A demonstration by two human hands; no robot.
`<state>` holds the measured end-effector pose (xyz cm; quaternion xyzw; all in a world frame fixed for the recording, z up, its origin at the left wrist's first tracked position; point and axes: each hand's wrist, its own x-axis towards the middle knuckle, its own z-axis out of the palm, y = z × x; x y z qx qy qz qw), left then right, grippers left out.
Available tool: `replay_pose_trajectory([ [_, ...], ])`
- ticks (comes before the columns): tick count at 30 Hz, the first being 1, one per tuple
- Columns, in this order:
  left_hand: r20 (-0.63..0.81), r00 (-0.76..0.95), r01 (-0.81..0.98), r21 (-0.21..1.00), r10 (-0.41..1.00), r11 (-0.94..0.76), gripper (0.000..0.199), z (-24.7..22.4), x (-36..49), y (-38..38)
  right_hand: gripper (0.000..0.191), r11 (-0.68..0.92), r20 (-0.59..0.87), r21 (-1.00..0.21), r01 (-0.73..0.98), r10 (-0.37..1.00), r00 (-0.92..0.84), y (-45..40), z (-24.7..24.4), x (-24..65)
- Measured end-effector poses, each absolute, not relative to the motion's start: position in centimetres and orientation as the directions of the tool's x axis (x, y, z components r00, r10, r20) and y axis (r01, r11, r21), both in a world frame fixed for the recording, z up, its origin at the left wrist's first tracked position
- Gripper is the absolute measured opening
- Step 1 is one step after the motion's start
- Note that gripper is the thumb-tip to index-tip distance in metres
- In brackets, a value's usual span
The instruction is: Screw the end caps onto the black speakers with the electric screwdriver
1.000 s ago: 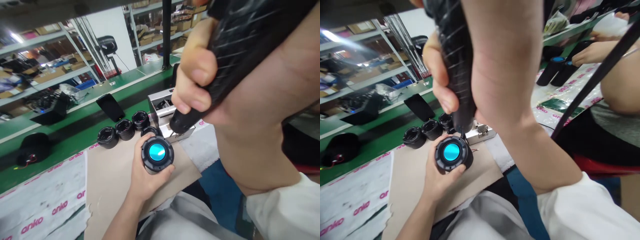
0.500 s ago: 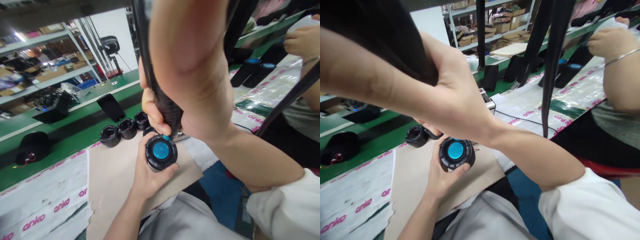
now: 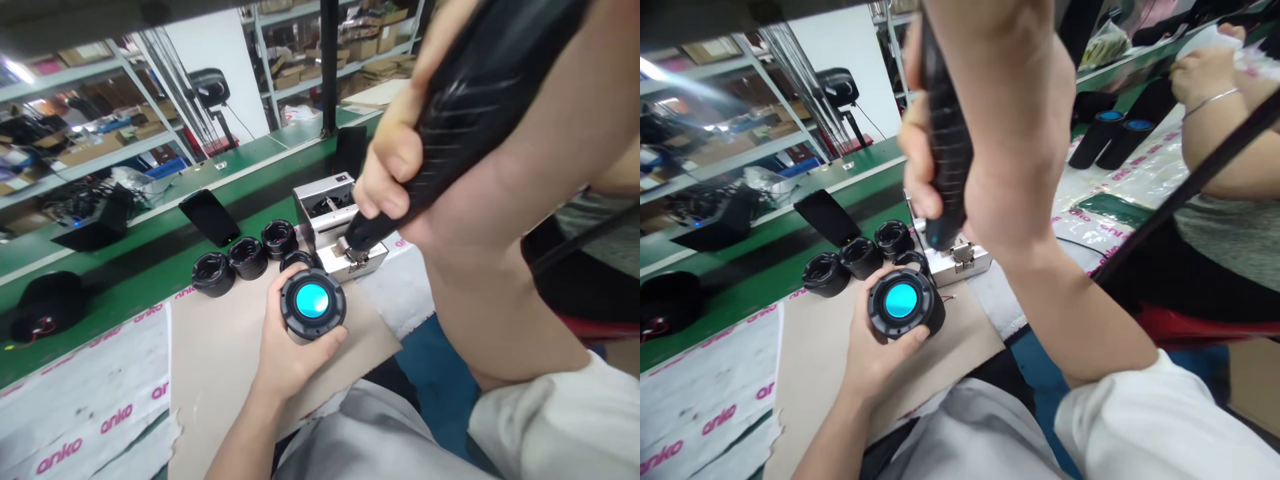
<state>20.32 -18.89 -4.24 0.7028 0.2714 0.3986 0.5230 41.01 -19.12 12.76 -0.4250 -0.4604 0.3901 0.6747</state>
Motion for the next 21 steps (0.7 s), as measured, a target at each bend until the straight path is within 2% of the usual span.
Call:
replay_pose_trajectory([
  [7,0.329,0.509,-0.037,0.932,0.796,-0.362,0.085,-4.2,20.3,-18.8,0.07,0.363,0.317,-0.927,-0.098,0.894,0.317,-20.2,7.2,41.7],
  [11,0.351,0.508,-0.054,0.924,0.787,-0.378,0.085,-4.1,20.4,-18.8,0.071,0.506,0.456,-0.861,0.038,0.738,0.497,-19.6,3.7,42.0],
  [13,0.356,0.51,-0.059,0.922,0.783,-0.382,0.084,-4.0,20.4,-18.7,0.072,0.531,0.484,-0.845,0.062,0.71,0.512,-19.3,2.9,42.1],
  [17,0.336,0.514,-0.056,0.931,0.79,-0.359,0.084,-4.2,20.5,-18.6,0.068,0.469,0.411,-0.883,-0.007,0.78,0.472,-19.9,4.1,42.1],
  [21,0.326,0.512,-0.038,0.933,0.794,-0.358,0.085,-4.4,20.6,-18.6,0.054,0.606,0.514,-0.796,0.001,0.674,0.531,-22.0,9.4,40.2],
])
